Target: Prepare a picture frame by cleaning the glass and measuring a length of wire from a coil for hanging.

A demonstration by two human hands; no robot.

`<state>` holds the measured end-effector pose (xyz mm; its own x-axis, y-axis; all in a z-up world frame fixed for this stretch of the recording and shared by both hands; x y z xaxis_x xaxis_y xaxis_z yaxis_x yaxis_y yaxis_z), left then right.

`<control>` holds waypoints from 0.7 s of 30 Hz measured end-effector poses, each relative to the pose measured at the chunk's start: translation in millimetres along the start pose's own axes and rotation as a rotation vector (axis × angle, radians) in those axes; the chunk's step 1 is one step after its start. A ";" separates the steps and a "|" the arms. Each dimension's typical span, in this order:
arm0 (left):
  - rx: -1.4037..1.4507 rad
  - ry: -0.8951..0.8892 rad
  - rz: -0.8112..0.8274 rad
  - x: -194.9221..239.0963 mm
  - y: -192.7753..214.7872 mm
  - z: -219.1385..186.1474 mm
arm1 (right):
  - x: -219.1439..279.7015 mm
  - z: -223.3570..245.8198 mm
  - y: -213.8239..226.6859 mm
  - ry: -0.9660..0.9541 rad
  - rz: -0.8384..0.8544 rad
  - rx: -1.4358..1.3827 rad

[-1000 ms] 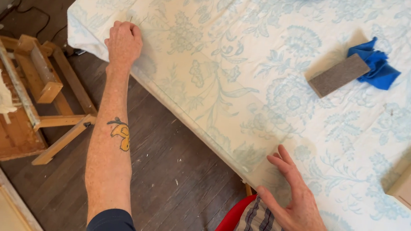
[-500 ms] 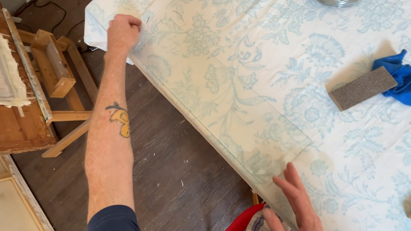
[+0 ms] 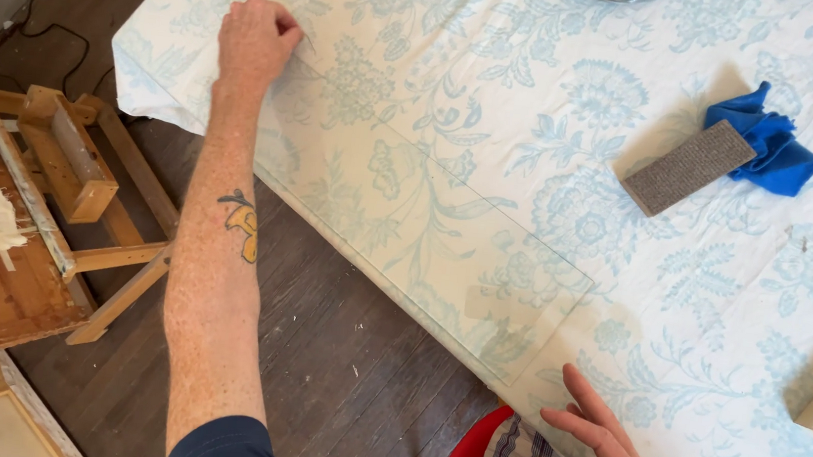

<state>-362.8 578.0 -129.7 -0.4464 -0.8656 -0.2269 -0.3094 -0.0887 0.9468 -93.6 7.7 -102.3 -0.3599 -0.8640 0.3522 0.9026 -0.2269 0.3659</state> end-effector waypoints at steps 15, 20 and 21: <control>-0.187 0.106 0.136 -13.3 12.2 -0.2 | 9.4 -28.9 12.9 -0.154 0.063 0.026; -0.489 -0.021 0.176 -21.9 -12.4 -9.7 | 11.2 -33.3 16.6 -0.131 0.087 0.049; -0.581 -0.088 0.116 -25.7 -18.4 -9.1 | 12.4 -31.9 17.2 -0.140 0.090 0.058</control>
<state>-338.0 597.4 -139.2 -0.5253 -0.8439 -0.1092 0.2447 -0.2727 0.9305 -74.9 -21.2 -119.1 -0.3110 -0.8076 0.5010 0.9191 -0.1214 0.3748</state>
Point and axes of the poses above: each hand's wrist, its own x-axis away from the middle knuckle, its own y-axis out of the back of the hand, z = x × y, the point moved 9 cm from there along -x, towards the middle knuckle, and after that the axes turned 6 degrees about -y, right-handed, at the moved point
